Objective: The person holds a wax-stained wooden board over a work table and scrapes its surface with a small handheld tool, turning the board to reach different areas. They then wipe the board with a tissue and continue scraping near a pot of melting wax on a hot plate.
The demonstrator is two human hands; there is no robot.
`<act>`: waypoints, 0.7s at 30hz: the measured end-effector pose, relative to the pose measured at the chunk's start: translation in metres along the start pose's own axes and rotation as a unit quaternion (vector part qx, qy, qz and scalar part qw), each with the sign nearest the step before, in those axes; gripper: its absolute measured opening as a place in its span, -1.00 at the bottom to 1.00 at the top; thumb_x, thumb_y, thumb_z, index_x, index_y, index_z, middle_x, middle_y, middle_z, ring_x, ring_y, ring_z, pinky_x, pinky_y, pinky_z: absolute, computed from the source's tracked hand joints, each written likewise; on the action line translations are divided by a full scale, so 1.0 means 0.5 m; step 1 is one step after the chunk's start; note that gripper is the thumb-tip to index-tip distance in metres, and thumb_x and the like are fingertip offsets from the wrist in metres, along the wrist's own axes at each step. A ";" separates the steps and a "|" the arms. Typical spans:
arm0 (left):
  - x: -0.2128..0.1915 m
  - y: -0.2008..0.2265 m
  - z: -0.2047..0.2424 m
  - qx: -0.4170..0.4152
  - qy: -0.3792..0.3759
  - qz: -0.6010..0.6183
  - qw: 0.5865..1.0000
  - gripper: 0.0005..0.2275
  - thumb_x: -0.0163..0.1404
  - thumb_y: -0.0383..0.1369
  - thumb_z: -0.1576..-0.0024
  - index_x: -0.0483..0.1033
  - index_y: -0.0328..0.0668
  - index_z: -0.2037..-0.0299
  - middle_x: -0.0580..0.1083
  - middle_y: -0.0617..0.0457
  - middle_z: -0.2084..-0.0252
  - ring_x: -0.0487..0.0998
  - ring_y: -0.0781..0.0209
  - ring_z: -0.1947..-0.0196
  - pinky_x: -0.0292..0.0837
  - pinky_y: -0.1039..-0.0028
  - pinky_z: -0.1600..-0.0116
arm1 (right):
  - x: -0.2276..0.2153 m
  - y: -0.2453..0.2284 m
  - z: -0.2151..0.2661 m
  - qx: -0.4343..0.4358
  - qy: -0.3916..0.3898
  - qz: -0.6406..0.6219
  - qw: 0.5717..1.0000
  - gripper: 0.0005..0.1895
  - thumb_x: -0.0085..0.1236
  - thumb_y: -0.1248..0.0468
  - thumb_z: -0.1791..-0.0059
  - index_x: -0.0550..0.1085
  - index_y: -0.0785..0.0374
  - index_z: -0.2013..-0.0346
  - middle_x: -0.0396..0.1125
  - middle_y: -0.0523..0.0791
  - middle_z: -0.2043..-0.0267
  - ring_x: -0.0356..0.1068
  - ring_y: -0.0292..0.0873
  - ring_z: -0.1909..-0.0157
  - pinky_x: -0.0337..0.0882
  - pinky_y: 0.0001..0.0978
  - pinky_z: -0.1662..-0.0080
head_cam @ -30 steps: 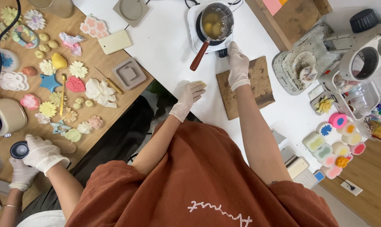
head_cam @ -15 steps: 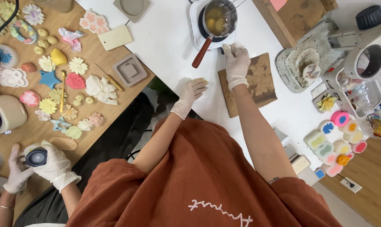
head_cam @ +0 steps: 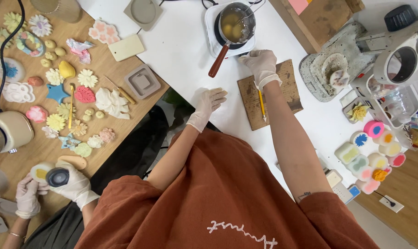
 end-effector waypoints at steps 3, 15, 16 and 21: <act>0.001 0.002 0.001 0.000 -0.002 -0.007 1.000 -0.48 -0.42 -0.10 -0.25 0.35 -0.21 -0.29 0.49 0.00 -0.24 0.48 0.15 -0.18 0.19 0.33 -0.36 | 0.011 0.030 -0.023 0.005 -0.003 0.010 1.000 -0.56 0.55 0.15 0.23 0.61 0.39 0.23 0.52 -0.08 0.35 0.43 -0.32 0.35 0.48 -0.45 0.22; 0.045 0.030 -0.017 0.002 0.039 -0.047 0.998 -0.54 -0.31 -0.14 -0.27 0.40 -0.25 -0.23 0.50 -0.07 -0.20 0.52 0.12 -0.15 0.23 0.32 -0.34 | -0.018 0.063 0.035 0.057 0.006 -0.174 0.983 -0.50 0.45 0.12 0.15 0.57 0.32 0.02 0.52 -0.07 0.15 0.48 -0.33 0.18 0.49 -0.47 0.10; 0.066 0.056 -0.013 0.038 0.033 -0.039 0.998 -0.55 -0.28 -0.13 -0.29 0.38 -0.27 -0.24 0.49 -0.08 -0.19 0.52 0.10 -0.16 0.25 0.31 -0.34 | -0.013 0.058 0.031 0.042 0.020 -0.195 0.980 -0.53 0.44 0.14 0.13 0.58 0.35 0.04 0.54 -0.07 0.14 0.47 -0.33 0.16 0.47 -0.48 0.06; 0.156 0.135 -0.014 0.137 0.012 -0.002 0.991 -0.54 -0.16 -0.13 -0.32 0.29 -0.31 -0.30 0.42 -0.11 -0.26 0.44 0.05 -0.26 0.27 0.28 -0.39 | 0.022 0.079 0.041 0.007 0.085 -0.197 0.977 -0.60 0.42 0.19 0.10 0.60 0.39 0.08 0.55 -0.08 0.17 0.45 -0.32 0.17 0.45 -0.50 0.01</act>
Point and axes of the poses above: each hand's wrist, its own z-axis away from the middle knuckle, its own x-axis out of the palm, y = z × x, the point moved 10 cm from there along -z, towards the middle knuckle
